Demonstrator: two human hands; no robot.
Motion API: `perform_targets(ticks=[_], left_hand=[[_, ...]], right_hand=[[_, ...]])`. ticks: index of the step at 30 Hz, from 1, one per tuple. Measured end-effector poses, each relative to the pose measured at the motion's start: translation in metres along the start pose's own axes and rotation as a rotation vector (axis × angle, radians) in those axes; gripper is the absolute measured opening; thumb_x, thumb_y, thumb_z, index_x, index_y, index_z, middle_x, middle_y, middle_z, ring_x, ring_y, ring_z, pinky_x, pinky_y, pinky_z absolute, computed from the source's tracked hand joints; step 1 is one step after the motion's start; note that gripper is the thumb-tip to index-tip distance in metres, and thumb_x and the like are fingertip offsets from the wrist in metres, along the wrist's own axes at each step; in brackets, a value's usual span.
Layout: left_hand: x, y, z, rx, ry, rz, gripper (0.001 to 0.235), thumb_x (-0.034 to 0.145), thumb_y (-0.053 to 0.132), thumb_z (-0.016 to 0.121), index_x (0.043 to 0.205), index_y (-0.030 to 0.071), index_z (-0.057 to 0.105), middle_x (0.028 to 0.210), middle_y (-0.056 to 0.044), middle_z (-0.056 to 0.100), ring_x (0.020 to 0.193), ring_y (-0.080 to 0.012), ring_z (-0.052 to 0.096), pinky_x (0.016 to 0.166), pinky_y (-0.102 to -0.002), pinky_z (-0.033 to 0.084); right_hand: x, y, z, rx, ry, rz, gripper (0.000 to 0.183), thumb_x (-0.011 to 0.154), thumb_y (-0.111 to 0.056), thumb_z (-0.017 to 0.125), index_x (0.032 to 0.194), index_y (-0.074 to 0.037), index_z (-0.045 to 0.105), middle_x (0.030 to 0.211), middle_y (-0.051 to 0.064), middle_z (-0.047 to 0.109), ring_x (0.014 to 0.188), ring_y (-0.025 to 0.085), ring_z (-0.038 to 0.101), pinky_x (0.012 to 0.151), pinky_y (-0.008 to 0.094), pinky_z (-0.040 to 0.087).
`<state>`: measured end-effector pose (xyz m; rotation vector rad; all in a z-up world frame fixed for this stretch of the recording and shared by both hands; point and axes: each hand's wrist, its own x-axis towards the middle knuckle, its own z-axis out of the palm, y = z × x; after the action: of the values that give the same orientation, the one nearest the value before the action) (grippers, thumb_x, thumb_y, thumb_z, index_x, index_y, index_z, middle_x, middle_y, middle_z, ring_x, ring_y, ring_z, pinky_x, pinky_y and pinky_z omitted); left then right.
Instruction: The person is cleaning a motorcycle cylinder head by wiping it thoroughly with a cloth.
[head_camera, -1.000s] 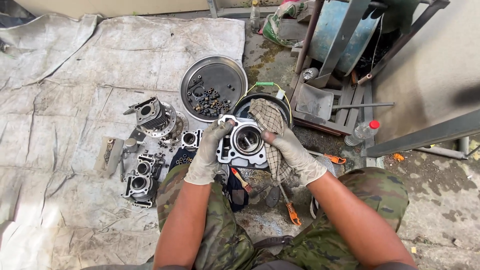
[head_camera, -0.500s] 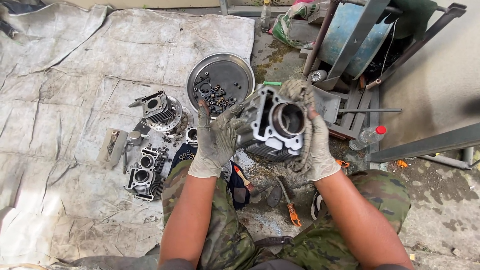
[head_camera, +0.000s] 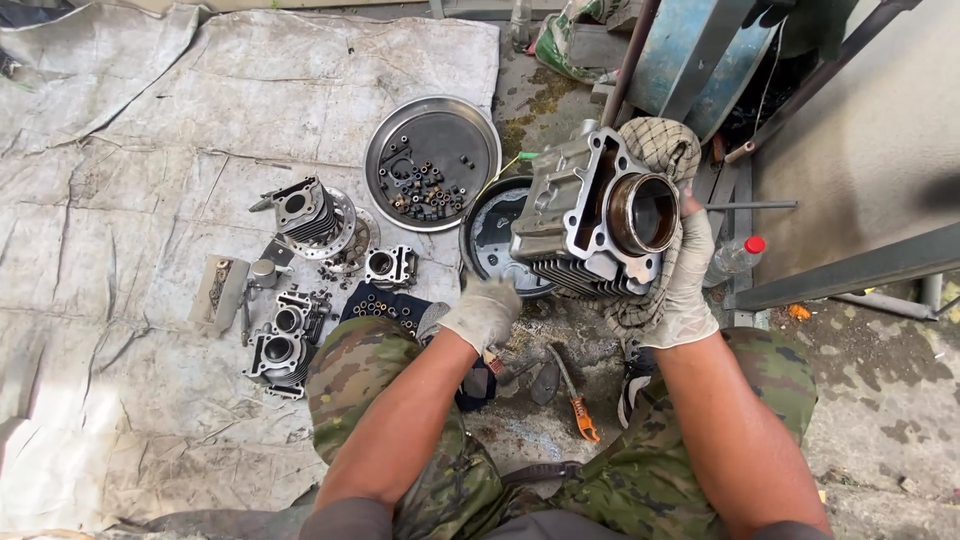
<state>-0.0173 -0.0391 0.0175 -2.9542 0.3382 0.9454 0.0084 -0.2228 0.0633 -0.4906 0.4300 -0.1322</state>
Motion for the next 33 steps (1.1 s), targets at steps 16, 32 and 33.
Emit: perform_targets(ticks=[16, 32, 33], left_hand=[[-0.016, 0.043, -0.048, -2.167, 0.608, 0.409, 0.089, 0.075, 0.026, 0.084, 0.146, -0.003, 0.04, 0.138, -0.028, 0.054, 0.13, -0.0421, 0.053, 0.108, -0.058, 0.05], [0.074, -0.052, 0.071, -2.494, 0.616, 0.238, 0.044, 0.079, 0.013, 0.08, 0.12, 0.008, 0.065, 0.106, -0.022, 0.075, 0.09, -0.0421, 0.076, 0.071, -0.063, 0.063], [0.076, -0.054, 0.079, -2.426, 0.713, 0.363, 0.055, 0.077, 0.001, 0.08, 0.128, 0.001, 0.062, 0.11, -0.027, 0.072, 0.095, -0.0442, 0.075, 0.078, -0.062, 0.063]], right_hand=[[-0.014, 0.026, 0.005, -0.073, -0.028, -0.14, 0.054, 0.091, -0.042, 0.066, 0.132, -0.007, 0.063, 0.13, 0.017, 0.07, 0.118, 0.031, 0.07, 0.106, 0.05, 0.059], [-0.035, 0.037, 0.015, -0.999, -0.419, -0.23, 0.071, 0.097, -0.057, 0.05, 0.149, -0.009, 0.049, 0.145, 0.023, 0.057, 0.14, 0.037, 0.05, 0.12, 0.058, 0.033], [-0.036, 0.035, 0.016, -1.057, -0.412, -0.093, 0.083, 0.091, -0.067, 0.049, 0.151, -0.01, 0.049, 0.151, 0.022, 0.051, 0.143, 0.038, 0.046, 0.12, 0.057, 0.033]])
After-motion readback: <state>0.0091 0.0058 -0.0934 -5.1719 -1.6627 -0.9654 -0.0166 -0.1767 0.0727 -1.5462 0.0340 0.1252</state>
